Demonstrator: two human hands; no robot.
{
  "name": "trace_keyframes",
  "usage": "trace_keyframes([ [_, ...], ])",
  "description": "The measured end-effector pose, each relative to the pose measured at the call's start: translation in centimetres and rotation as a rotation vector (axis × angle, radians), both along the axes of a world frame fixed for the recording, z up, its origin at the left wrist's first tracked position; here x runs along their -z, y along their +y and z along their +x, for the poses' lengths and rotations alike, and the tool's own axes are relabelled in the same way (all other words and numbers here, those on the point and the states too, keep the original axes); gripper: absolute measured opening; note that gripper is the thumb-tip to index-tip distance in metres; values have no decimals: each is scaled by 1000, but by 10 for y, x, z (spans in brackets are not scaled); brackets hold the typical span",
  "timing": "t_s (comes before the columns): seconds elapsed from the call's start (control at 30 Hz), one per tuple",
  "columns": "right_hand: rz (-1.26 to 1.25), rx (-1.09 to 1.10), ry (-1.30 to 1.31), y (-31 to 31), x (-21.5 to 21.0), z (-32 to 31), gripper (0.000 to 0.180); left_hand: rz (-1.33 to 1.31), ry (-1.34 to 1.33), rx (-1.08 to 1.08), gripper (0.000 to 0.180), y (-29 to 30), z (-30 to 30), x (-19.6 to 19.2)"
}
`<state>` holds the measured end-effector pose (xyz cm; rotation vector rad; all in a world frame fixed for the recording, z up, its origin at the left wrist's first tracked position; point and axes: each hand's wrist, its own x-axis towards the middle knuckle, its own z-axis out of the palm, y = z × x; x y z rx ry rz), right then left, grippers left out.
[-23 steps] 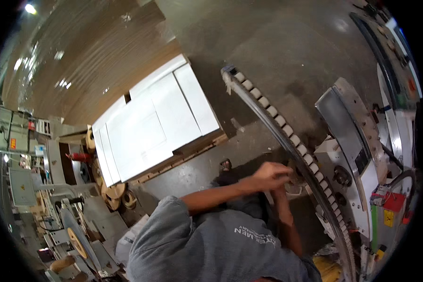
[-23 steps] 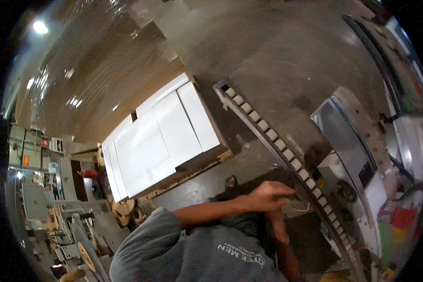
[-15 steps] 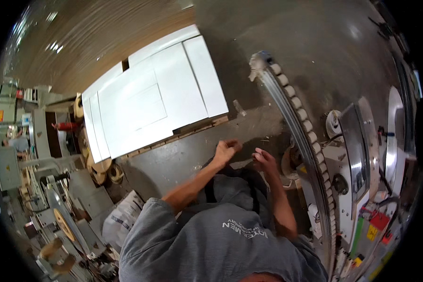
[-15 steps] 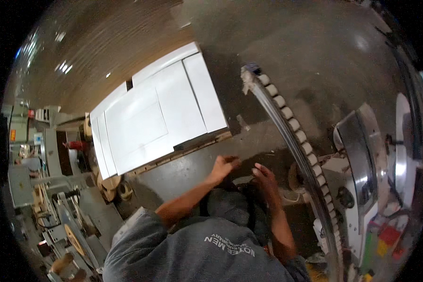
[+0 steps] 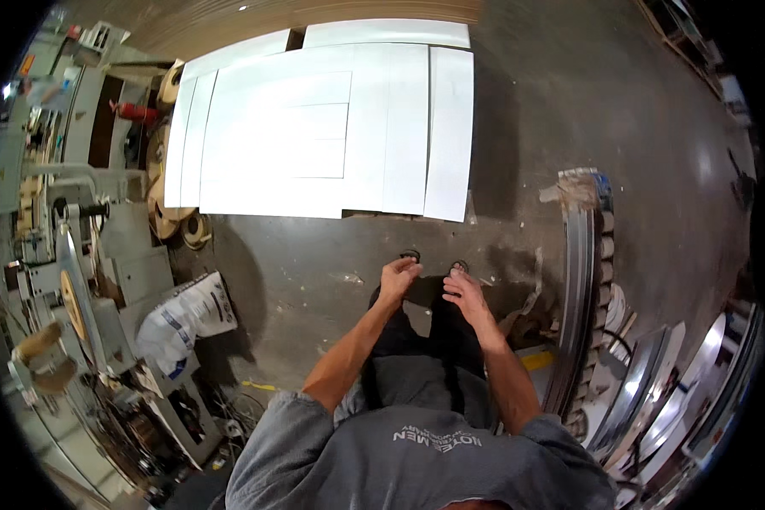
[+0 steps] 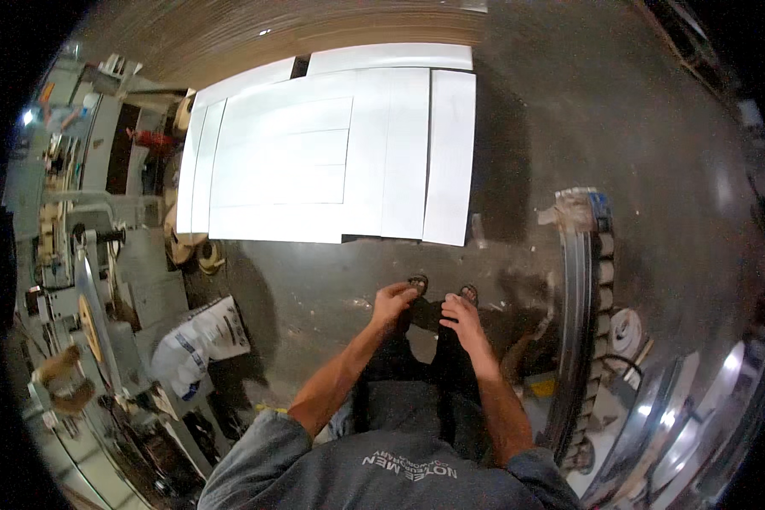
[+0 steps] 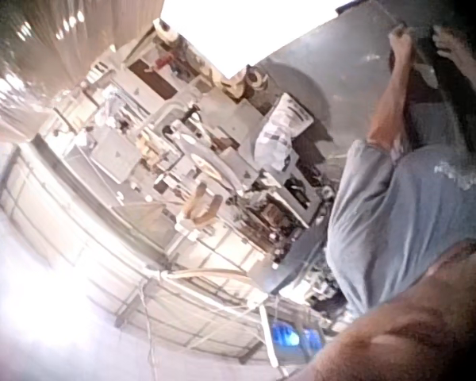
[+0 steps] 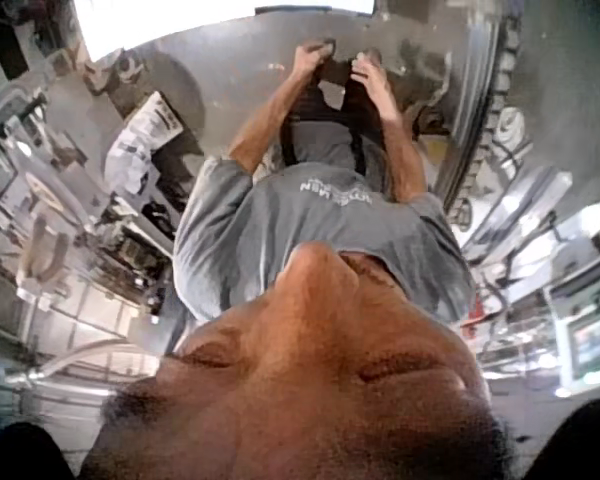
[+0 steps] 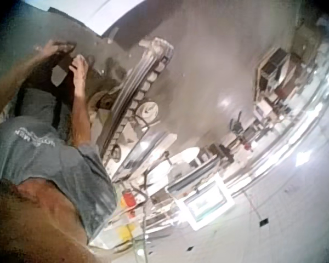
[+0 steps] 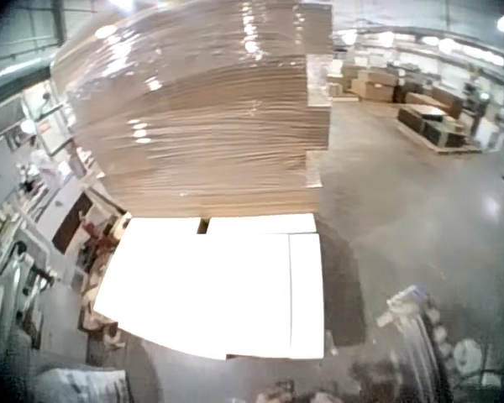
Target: The person picks up white panels from a stack and feeds them individually into a conveyorized industrial machine for processing.
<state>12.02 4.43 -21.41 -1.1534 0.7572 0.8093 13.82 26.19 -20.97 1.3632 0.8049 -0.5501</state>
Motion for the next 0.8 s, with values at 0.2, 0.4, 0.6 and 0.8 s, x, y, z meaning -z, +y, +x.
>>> trace_keyframes([
  [0.2, 98, -105, 61, -25, 80, 26, 100, -89, 58, -218, 73, -7, -11, 41],
  [0.4, 61, 17, -4, -37, 120, 85, 104, -99, -53, -175, 100, -38, 25, 111],
  [0.6, -22, 89, -71, -42, 179, 148, 119, -181, -42, -251, 126, -66, 88, 144],
  [0.8, 20, 68, -258, -40, 229, 175, 68, -377, -176, -485, 134, -93, 90, 191],
])
